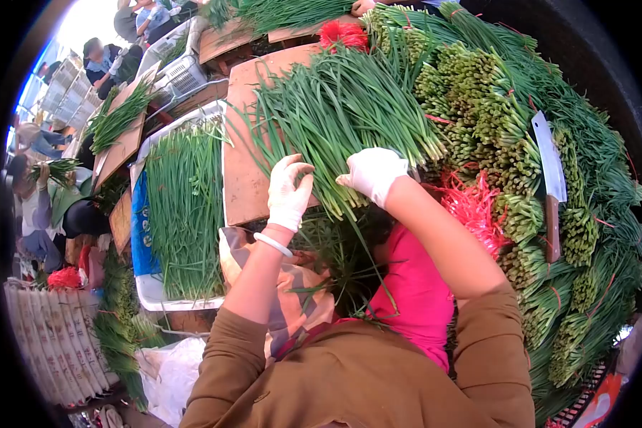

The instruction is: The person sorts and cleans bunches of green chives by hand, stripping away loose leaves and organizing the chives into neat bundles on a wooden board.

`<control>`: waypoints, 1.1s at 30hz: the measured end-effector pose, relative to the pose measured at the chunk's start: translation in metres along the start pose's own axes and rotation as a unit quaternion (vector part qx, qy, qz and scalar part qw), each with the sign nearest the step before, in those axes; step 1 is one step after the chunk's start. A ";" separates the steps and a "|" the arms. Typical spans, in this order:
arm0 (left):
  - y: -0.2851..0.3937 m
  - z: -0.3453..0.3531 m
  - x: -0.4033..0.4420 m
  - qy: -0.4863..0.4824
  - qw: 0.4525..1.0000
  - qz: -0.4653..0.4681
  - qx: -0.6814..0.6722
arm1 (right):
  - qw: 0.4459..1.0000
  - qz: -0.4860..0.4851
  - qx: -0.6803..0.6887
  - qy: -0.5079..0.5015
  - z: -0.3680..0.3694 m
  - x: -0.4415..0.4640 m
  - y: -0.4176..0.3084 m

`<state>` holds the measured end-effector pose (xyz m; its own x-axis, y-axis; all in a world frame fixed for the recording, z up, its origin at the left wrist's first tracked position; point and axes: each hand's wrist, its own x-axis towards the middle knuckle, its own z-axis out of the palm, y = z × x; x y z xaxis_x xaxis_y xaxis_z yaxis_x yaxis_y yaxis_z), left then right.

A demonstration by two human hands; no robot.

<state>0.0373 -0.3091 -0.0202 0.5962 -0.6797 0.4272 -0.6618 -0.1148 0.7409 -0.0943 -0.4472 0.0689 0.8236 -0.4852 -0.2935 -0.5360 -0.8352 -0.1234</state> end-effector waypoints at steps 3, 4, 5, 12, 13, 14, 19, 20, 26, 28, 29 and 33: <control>0.001 -0.006 -0.004 -0.011 1.000 -0.002 -0.004 | 0.991 0.033 0.106 -0.076 0.016 0.026 0.006; 0.001 -0.007 -0.004 -0.019 1.000 -0.010 -0.003 | 0.981 0.047 0.155 -0.106 0.019 0.030 0.012; 0.000 -0.007 -0.004 -0.021 1.000 -0.011 -0.008 | 0.966 0.063 0.231 -0.097 0.026 0.035 0.019; -0.006 -0.009 -0.018 -0.011 0.999 -0.028 -0.032 | 0.980 0.025 0.162 -0.117 0.011 0.007 0.038; -0.007 -0.012 -0.021 -0.011 0.999 -0.031 -0.031 | 0.970 0.082 0.176 -0.146 0.019 -0.005 0.034; -0.010 -0.013 -0.023 -0.006 0.999 -0.035 -0.033 | 0.982 0.042 0.094 -0.160 0.017 -0.024 0.022; -0.003 0.001 -0.021 -0.006 0.999 -0.025 -0.042 | 0.977 -0.104 -0.050 -0.180 0.114 -0.068 -0.035; 0.002 0.004 -0.019 -0.017 0.997 -0.032 -0.066 | 0.969 -0.153 -0.054 -0.184 0.132 -0.083 -0.060; 0.005 -0.006 -0.012 -0.014 0.999 0.025 -0.024 | 0.933 -0.333 0.033 -0.134 0.070 -0.117 -0.086; 0.003 -0.010 -0.010 -0.017 1.000 0.018 -0.017 | 0.964 -0.253 -0.088 0.005 0.056 -0.096 -0.024; 0.005 -0.009 -0.008 -0.017 0.999 0.023 -0.019 | 0.971 -0.208 -0.121 -0.016 0.037 -0.093 0.004; 0.015 0.005 -0.002 -0.023 0.996 0.082 -0.016 | 0.981 0.111 -0.132 -0.088 0.030 -0.061 0.079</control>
<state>0.0234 -0.3131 -0.0125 0.4586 -0.7200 0.5208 -0.7333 0.0243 0.6794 -0.1922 -0.4759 0.0482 0.6350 -0.6292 -0.4482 -0.6118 -0.7639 0.2056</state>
